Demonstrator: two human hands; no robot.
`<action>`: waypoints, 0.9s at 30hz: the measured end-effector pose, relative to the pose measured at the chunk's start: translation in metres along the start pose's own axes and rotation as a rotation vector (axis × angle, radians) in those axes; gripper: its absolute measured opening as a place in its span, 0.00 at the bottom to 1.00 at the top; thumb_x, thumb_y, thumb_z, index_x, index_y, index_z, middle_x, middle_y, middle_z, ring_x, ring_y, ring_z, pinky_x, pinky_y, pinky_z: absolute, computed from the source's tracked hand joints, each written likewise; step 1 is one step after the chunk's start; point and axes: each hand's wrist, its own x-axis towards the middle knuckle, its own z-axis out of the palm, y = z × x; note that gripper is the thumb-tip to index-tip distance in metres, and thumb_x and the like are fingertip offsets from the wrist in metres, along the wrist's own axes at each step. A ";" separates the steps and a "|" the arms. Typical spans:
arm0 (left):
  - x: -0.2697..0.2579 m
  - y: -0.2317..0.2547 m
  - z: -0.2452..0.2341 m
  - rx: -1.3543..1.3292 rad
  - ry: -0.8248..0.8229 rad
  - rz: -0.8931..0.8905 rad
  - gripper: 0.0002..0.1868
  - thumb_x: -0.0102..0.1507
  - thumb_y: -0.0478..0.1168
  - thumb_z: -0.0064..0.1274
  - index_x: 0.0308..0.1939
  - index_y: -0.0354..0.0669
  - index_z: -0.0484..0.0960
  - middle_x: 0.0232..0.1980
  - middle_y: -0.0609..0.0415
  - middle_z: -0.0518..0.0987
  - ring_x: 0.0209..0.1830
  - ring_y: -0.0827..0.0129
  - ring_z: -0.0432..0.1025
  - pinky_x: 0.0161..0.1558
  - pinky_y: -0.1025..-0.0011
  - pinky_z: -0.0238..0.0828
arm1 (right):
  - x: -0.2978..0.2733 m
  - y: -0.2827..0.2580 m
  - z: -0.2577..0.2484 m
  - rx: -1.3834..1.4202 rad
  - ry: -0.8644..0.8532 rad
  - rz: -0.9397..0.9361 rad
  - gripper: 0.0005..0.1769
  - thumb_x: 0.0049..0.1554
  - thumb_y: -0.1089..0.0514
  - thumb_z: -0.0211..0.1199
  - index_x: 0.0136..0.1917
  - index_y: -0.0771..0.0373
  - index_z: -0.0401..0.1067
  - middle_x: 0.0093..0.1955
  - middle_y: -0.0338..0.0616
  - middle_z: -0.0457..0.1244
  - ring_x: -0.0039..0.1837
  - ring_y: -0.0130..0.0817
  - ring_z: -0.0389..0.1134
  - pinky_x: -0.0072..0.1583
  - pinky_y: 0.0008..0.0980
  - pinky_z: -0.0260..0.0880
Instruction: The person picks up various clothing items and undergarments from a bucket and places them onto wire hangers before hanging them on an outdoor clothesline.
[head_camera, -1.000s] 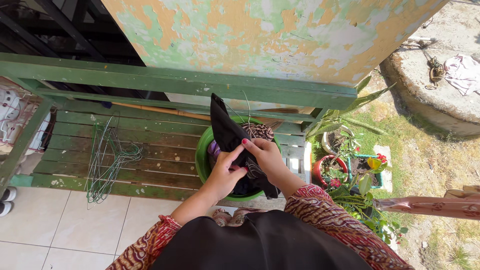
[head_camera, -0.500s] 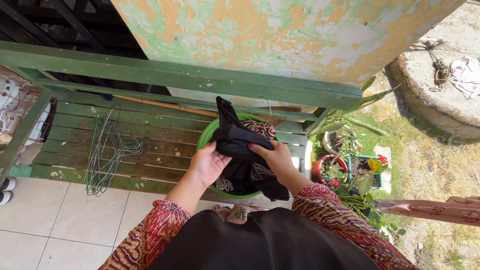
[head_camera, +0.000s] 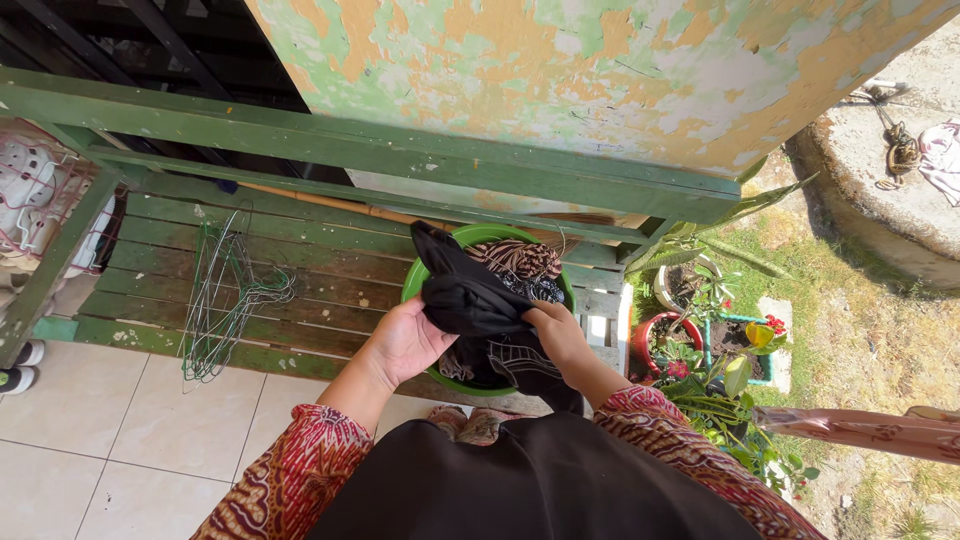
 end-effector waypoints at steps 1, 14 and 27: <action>0.000 -0.001 0.001 0.000 0.002 0.001 0.22 0.72 0.48 0.37 0.63 0.40 0.75 0.62 0.51 0.80 0.63 0.64 0.75 0.66 0.62 0.70 | -0.001 -0.004 0.003 0.001 -0.002 0.000 0.18 0.58 0.50 0.55 0.50 0.63 0.79 0.46 0.41 0.69 0.49 0.32 0.67 0.52 0.32 0.66; 0.008 0.011 -0.025 -0.019 0.186 0.036 0.30 0.63 0.56 0.49 0.61 0.39 0.77 0.61 0.48 0.81 0.61 0.58 0.75 0.65 0.58 0.67 | -0.003 -0.028 0.019 0.430 -0.200 0.056 0.14 0.62 0.52 0.57 0.53 0.61 0.77 0.48 0.33 0.70 0.49 0.23 0.68 0.55 0.27 0.65; 0.015 -0.009 -0.002 0.933 0.101 0.475 0.08 0.69 0.40 0.56 0.47 0.39 0.78 0.44 0.59 0.82 0.45 0.73 0.74 0.51 0.71 0.69 | 0.006 -0.042 0.018 0.344 -0.089 0.242 0.23 0.61 0.41 0.57 0.58 0.59 0.77 0.54 0.33 0.71 0.55 0.25 0.68 0.59 0.28 0.62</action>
